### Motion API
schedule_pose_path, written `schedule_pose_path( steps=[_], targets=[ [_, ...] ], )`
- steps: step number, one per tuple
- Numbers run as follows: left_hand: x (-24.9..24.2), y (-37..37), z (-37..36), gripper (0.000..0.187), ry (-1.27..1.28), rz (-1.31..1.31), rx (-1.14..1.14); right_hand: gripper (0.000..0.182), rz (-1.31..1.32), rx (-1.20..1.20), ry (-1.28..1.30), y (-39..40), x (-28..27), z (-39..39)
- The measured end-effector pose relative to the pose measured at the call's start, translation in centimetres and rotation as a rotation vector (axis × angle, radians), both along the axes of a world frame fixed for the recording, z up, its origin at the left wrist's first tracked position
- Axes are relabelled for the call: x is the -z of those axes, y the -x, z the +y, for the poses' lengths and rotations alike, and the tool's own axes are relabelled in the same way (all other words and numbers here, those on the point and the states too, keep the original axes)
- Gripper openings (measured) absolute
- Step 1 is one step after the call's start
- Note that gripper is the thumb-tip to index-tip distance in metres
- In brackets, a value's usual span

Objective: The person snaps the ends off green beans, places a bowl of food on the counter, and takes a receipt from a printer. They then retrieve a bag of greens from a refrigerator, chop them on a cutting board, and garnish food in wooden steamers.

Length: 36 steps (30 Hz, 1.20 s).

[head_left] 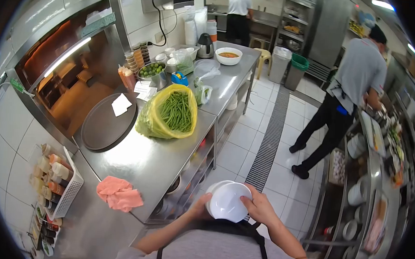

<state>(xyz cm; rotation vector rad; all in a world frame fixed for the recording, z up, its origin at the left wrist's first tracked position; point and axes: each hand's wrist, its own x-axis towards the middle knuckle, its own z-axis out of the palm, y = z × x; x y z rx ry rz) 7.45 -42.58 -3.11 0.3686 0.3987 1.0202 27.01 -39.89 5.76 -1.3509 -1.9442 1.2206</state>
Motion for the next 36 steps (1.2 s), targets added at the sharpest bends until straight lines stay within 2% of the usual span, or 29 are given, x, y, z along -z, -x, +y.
schedule_pose_path(
  steps=[2, 3, 5, 7, 8, 9, 12, 14, 15, 17, 18, 19, 21, 23, 25, 27, 29, 30, 32, 34, 36],
  targets=[
    [-0.7, -0.7, 3.1, 0.054, -0.006, 0.053, -0.184, 0.034, 0.066, -0.037, -0.068, -0.8, 1.2, 5.2],
    [-0.9, -0.8, 5.2, 0.054, -0.001, 0.048, -0.203, 0.034, 0.061, -0.056, -0.063, -1.1, 1.8, 8.0],
    [-1.1, -1.0, 10.4, 0.053, 0.001, 0.028, -0.359, 0.033, 0.463, -0.001, 0.185, -1.7, 2.6, 13.4],
    [-1.4, -0.5, 16.2, 0.052, 0.033, -0.004, -0.439, 0.032, 0.478, 0.102, 0.261, -1.6, 2.1, 19.0],
    [-1.3, -0.2, 18.8, 0.052, 0.068, -0.026, -0.463, 0.031, 0.607, 0.145, 0.292, -1.5, 3.5, 22.0],
    [0.6, 0.2, 21.9, 0.052, 0.151, 0.067, -0.491, 0.030, 0.734, 0.194, 0.320, -1.6, 4.4, 24.8],
    [0.6, 1.2, 31.5, 0.048, 0.137, 0.172, -0.435, 0.028, 0.694, 0.317, 0.483, -1.7, 4.0, 32.6],
    [0.9, 1.7, 38.0, 0.046, 0.141, 0.492, -0.551, 0.027, 0.646, 0.370, 0.496, -1.8, 4.9, 37.6],
    [1.0, 2.2, 41.2, 0.046, 0.132, 0.493, -0.548, 0.027, 0.606, 0.421, 0.503, -1.7, 5.4, 40.3],
    [1.6, 3.0, 46.8, 0.049, 0.098, 0.792, -0.586, 0.027, 0.560, 0.429, 0.478, -1.9, 5.9, 45.2],
    [1.7, 3.0, 49.4, 0.045, 0.057, 0.878, -0.682, 0.026, 0.505, 0.426, 0.464, -2.1, 6.2, 47.0],
    [1.9, 3.0, 50.6, 0.045, 0.066, 0.884, -0.679, 0.026, 0.506, 0.427, 0.475, -2.3, 6.6, 48.6],
    [0.7, 3.8, 54.0, 0.044, -0.001, 1.281, -0.721, 0.026, 0.468, 0.381, 0.421, -1.6, 7.1, 52.7],
    [3.5, 5.5, 56.4, 0.040, -0.082, 1.244, -0.790, 0.025, 0.412, 0.336, 0.399, -0.7, 7.1, 56.7],
    [4.4, 6.3, 57.8, 0.038, -0.089, 1.603, -0.803, 0.024, 0.244, 0.173, 0.244, 1.0, 7.4, 60.7],
    [5.9, 7.1, 58.5, 0.037, -0.154, 1.621, -0.884, 0.026, 0.170, 0.124, 0.165, 2.3, 9.5, 64.8],
    [9.7, 8.3, 59.4, 0.036, -0.069, 1.636, -0.951, 0.030, -0.003, -0.067, -0.084, 3.5, 12.9, 69.2],
    [9.9, 8.1, 59.7, 0.035, -0.025, 1.649, -1.000, 0.030, 0.000, -0.088, -0.105, 4.1, 12.7, 71.0],
    [8.6, 7.3, 59.6, 0.034, 0.048, 1.660, -1.074, 0.030, -0.030, -0.210, 0.178, 5.2, 12.1, 73.5],
    [6.6, 6.3, 60.1, 0.034, 0.218, 1.540, -1.102, 0.033, -0.058, -0.316, 0.099, 6.1, 12.9, 75.7],
    [6.7, 5.3, 60.4, 0.033, 0.294, 1.507, -1.196, 0.036, -0.088, -0.422, 0.034, 7.1, 12.3, 77.9]
  ],
)
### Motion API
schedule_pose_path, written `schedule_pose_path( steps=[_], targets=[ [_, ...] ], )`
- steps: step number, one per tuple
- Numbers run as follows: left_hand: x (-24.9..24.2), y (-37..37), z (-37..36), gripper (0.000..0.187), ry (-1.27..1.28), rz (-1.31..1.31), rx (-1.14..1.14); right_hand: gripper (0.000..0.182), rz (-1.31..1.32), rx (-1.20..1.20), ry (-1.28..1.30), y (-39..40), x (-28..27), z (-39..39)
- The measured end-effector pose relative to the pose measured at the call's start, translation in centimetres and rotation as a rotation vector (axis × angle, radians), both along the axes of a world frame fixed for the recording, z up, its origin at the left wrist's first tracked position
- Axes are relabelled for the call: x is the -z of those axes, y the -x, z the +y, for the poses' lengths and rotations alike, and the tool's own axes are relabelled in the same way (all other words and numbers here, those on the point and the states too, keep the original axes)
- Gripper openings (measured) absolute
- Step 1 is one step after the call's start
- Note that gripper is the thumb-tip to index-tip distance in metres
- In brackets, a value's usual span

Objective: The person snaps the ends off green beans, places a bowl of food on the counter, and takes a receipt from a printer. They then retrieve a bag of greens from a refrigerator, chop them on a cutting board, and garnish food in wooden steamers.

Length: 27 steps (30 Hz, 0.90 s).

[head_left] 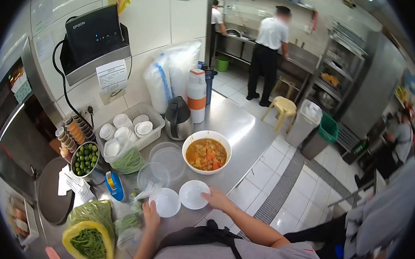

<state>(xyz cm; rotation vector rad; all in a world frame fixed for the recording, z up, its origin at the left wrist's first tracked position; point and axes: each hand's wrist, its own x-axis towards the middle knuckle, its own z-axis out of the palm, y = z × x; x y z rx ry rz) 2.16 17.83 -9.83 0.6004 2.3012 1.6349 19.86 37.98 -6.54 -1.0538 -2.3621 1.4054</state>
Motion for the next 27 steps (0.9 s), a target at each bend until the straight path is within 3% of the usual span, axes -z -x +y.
schedule_pose_path(
  steps=[2, 5, 7, 10, 13, 16, 19, 23, 25, 27],
  targets=[
    [-0.5, -0.7, 0.5, 0.033, 0.011, -0.012, -0.076, 0.046, 0.066, -0.055, 0.291, 0.4, -2.7, 0.5],
    [-1.4, -2.4, 0.4, 0.033, 0.068, -0.043, -0.143, 0.055, 0.044, -0.277, 0.441, 0.6, -4.6, 2.7],
    [-2.4, -3.5, 0.8, 0.035, -0.164, -0.021, -0.241, 0.054, -0.040, -0.339, 0.425, 0.7, -5.2, 3.9],
    [-3.9, -4.8, 1.3, 0.039, -0.166, 0.056, -0.345, 0.044, -0.136, -0.546, 0.112, 0.9, -4.5, 6.2],
    [-4.8, -5.2, 1.9, 0.042, 0.022, 0.150, -0.270, 0.046, -0.205, -0.600, 0.266, 1.0, -6.5, 7.6],
    [-6.3, -5.5, 3.4, 0.045, 0.087, 0.102, -0.216, 0.045, -0.224, -0.608, 0.275, 1.9, -4.3, 7.5],
    [-6.7, -5.2, 3.4, 0.047, 0.060, 0.070, -0.219, 0.042, -0.256, -0.607, 0.164, 2.6, -4.7, 6.9],
    [-4.8, -4.5, 2.2, 0.048, -0.055, 0.077, -0.268, 0.049, -0.163, -0.615, 0.269, 2.1, -5.8, 7.2],
    [-5.3, -4.5, 2.2, 0.047, -0.021, 0.110, -0.285, 0.047, -0.136, -0.480, 0.349, 2.0, -5.4, 7.2],
    [-5.6, -4.4, 2.3, 0.047, 0.019, 0.142, -0.309, 0.047, -0.131, -0.491, 0.363, 2.3, -4.7, 6.8]
  ],
)
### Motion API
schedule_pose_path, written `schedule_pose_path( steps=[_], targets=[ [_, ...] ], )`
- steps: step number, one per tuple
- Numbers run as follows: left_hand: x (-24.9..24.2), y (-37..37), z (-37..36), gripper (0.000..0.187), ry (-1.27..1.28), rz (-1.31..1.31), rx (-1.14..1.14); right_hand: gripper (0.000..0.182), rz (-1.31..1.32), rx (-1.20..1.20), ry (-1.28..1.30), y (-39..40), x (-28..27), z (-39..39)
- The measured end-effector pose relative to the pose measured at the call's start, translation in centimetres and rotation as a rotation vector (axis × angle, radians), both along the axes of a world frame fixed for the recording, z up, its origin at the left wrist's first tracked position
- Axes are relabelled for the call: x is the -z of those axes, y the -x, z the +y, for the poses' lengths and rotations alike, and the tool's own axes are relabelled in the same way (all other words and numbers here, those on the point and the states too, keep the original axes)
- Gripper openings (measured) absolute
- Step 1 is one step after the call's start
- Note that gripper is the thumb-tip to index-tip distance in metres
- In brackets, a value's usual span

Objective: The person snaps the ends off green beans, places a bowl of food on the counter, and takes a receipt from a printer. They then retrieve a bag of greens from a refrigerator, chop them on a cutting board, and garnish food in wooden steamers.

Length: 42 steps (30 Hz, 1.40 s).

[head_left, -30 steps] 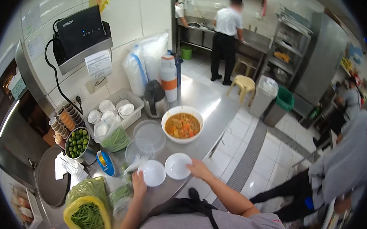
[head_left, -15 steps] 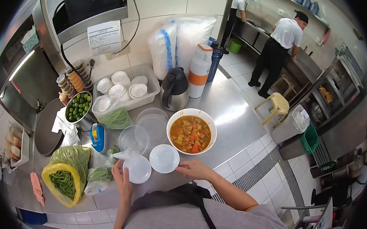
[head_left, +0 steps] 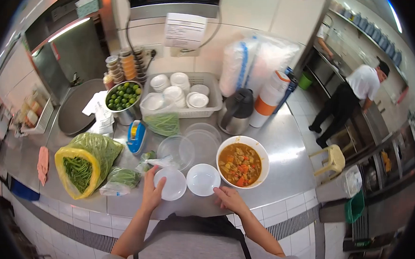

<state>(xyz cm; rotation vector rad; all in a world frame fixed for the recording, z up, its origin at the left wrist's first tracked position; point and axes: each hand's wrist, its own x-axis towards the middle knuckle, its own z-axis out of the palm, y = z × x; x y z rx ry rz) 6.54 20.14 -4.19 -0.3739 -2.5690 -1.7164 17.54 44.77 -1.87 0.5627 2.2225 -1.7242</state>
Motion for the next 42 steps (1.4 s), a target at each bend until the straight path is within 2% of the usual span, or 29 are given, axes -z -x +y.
schedule_pose_path(
  steps=[3, 4, 6, 8, 11, 13, 17, 19, 23, 24, 27, 30, 32, 34, 38, 40, 42],
  targets=[
    [0.6, -0.4, 0.3, 0.046, 0.064, 0.079, 0.073, 0.052, -0.058, 0.061, -0.119, 1.1, 1.1, -1.2],
    [0.7, -0.5, 0.4, 0.046, 0.086, 0.104, 0.065, 0.051, 0.044, 0.044, -0.126, 1.2, 3.3, -0.9],
    [0.7, -0.8, 0.6, 0.047, 0.064, 0.122, 0.033, 0.045, 0.015, 0.071, -0.115, 1.3, 3.6, -1.1],
    [-0.2, -1.3, 0.4, 0.047, 0.035, 0.112, -0.007, 0.044, -0.038, 0.146, -0.020, 0.9, 2.3, -1.7],
    [-1.0, -1.6, -0.4, 0.047, -0.008, 0.101, 0.008, 0.045, -0.084, 0.082, -0.080, 0.0, -0.5, -2.0],
    [-1.2, -1.9, -0.9, 0.047, -0.007, 0.090, -0.006, 0.044, -0.044, -0.216, -0.208, -0.4, -2.7, -2.2],
    [-1.9, -3.0, -1.7, 0.047, -0.006, 0.109, -0.053, 0.036, 0.063, -0.343, -0.078, -0.2, -5.1, -3.6],
    [-2.5, -3.7, -2.3, 0.047, -0.005, 0.110, -0.081, 0.026, 0.162, -0.277, 0.043, 0.5, -5.3, -5.0],
    [-3.0, -4.5, -3.9, 0.047, 0.011, 0.113, -0.098, 0.018, 0.135, -0.397, 0.085, 2.4, -4.9, -7.8],
    [-3.0, -4.7, -4.4, 0.047, 0.027, 0.117, -0.112, 0.018, 0.152, -0.356, 0.089, 2.6, -4.8, -8.4],
    [-3.4, -4.9, -5.5, 0.048, 0.056, 0.128, -0.080, 0.020, 0.270, -0.583, 0.068, 3.2, -4.6, -9.9],
    [-2.9, -4.5, -5.7, 0.047, 0.081, 0.124, 0.021, 0.020, 0.273, -0.583, 0.013, 3.3, -5.7, -10.8],
    [-3.5, -3.8, -5.1, 0.047, 0.112, 0.168, 0.046, 0.020, 0.422, -0.524, -0.002, 2.8, -5.3, -10.8],
    [-4.8, -3.3, -3.9, 0.047, 0.125, 0.230, 0.174, 0.020, 0.372, -0.464, 0.035, 2.2, -5.5, -10.3],
    [-6.0, -2.7, -1.2, 0.045, 0.183, 0.311, 0.280, 0.020, 0.379, -0.267, -0.001, 0.2, -5.4, -8.6],
    [-6.0, -2.4, -0.1, 0.045, 0.380, 0.423, 0.345, 0.020, 0.348, -0.127, 0.030, -0.9, -4.4, -7.6],
    [-5.6, -2.2, 0.8, 0.043, 0.372, 0.454, 0.399, 0.020, 0.346, -0.052, 0.012, -2.2, -4.7, -6.6]
  ],
)
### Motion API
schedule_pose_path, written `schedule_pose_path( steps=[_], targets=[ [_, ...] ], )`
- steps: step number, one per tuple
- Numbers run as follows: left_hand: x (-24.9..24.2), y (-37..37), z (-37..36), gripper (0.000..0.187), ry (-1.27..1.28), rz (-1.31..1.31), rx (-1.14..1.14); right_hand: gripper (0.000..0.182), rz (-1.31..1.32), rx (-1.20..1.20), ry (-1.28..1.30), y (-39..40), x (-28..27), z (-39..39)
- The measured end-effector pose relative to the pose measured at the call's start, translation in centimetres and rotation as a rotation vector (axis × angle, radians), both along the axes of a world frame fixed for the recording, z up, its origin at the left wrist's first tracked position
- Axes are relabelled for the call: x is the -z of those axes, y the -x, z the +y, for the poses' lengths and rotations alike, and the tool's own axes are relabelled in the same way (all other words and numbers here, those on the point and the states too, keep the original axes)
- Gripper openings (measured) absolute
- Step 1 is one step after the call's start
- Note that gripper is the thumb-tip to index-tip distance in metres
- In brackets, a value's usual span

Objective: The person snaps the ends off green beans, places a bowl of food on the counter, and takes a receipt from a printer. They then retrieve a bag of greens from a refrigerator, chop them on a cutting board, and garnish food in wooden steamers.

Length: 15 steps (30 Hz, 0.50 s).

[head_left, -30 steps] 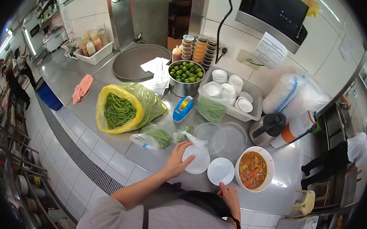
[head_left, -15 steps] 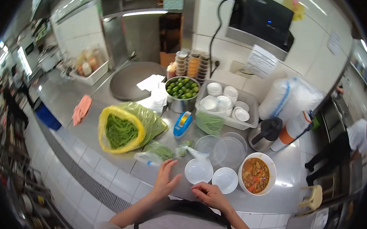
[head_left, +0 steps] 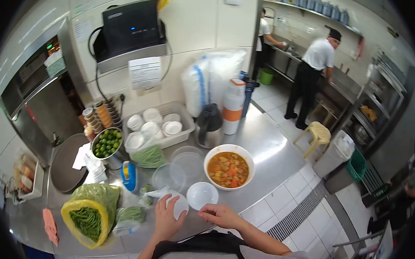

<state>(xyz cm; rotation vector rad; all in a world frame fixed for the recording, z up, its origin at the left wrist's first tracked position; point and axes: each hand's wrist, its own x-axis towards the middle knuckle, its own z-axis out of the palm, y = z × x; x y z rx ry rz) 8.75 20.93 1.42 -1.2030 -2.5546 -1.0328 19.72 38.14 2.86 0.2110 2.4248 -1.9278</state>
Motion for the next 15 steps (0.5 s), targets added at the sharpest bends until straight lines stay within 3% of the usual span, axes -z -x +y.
schedule_pose_path(
  steps=[2, 4, 6, 8, 10, 12, 15],
  targets=[
    [0.1, 0.2, 0.9, 0.041, 0.003, 0.019, 0.050, 0.021, -0.030, 0.070, 0.020, -1.2, 0.3, 1.0],
    [-0.1, 0.1, 1.8, 0.035, 0.176, -0.097, -0.008, 0.021, -0.045, 0.131, 0.020, -2.4, 0.5, 2.0],
    [0.6, 0.3, 2.9, 0.030, 0.156, -0.014, -0.018, 0.020, -0.064, 0.177, 0.028, -3.3, 0.4, 3.1],
    [0.8, 0.4, 3.9, 0.034, 0.369, -0.040, -0.106, 0.020, -0.063, 0.207, -0.026, -4.2, 0.0, 4.4],
    [1.0, 0.3, 4.7, 0.041, 0.374, -0.018, -0.091, 0.022, -0.108, 0.249, -0.059, -5.2, -0.4, 5.6],
    [1.6, 1.0, 5.6, 0.040, 0.580, -0.033, -0.144, 0.024, -0.152, 0.249, -0.290, -5.7, -0.5, 7.5],
    [2.2, 1.6, 6.1, 0.035, 0.588, -0.038, -0.147, 0.026, -0.096, 0.307, -0.306, -6.4, 0.3, 9.5]
  ],
)
